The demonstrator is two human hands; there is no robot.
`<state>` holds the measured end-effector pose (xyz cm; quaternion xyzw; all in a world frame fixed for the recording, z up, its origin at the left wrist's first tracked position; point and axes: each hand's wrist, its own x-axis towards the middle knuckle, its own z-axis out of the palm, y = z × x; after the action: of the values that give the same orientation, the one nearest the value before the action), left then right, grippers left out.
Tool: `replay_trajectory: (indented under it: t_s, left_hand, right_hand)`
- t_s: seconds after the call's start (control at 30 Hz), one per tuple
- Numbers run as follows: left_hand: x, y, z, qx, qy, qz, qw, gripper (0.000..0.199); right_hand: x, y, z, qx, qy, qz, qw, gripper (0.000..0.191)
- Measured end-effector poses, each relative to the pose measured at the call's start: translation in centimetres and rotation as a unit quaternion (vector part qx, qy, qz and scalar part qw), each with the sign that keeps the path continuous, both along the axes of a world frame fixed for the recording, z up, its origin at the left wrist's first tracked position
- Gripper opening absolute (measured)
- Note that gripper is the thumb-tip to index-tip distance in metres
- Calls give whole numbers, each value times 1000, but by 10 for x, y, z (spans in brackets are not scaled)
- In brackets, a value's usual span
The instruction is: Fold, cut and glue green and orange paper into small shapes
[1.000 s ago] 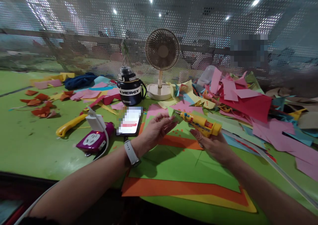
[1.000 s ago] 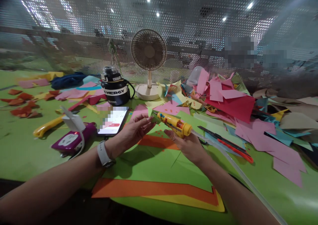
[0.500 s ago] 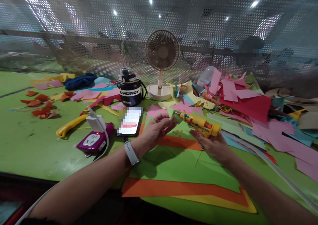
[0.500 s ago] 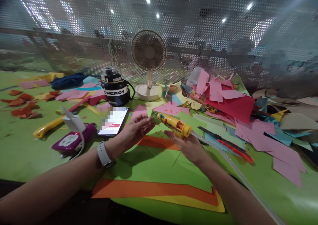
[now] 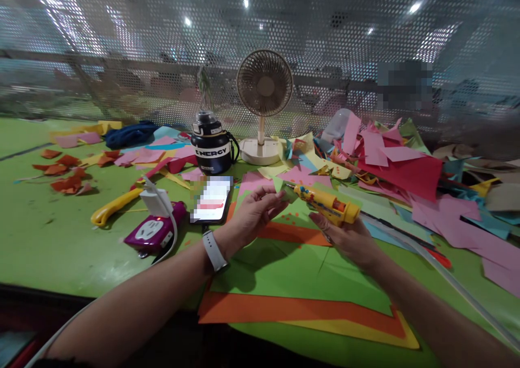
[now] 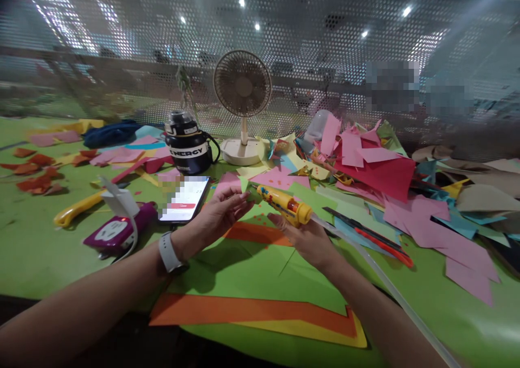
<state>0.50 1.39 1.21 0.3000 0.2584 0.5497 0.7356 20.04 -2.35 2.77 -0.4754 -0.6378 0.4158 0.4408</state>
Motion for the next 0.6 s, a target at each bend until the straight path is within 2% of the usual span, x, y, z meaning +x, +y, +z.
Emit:
replay_trajectory:
  t_s: [0.23,0.4,0.6]
  left_hand:
    - [0,0,0,52,31,32,998,29]
    - [-2,2,-2,92,64,48,993,38]
    - [-5,3,-2,151,156,65,974,35]
  right_hand:
    - [2,2,-3,20,-15,-25,999,47]
    - [1,0,1,10,-37,-12,999,36]
    - [1,3,0,14,-11,27,999,33]
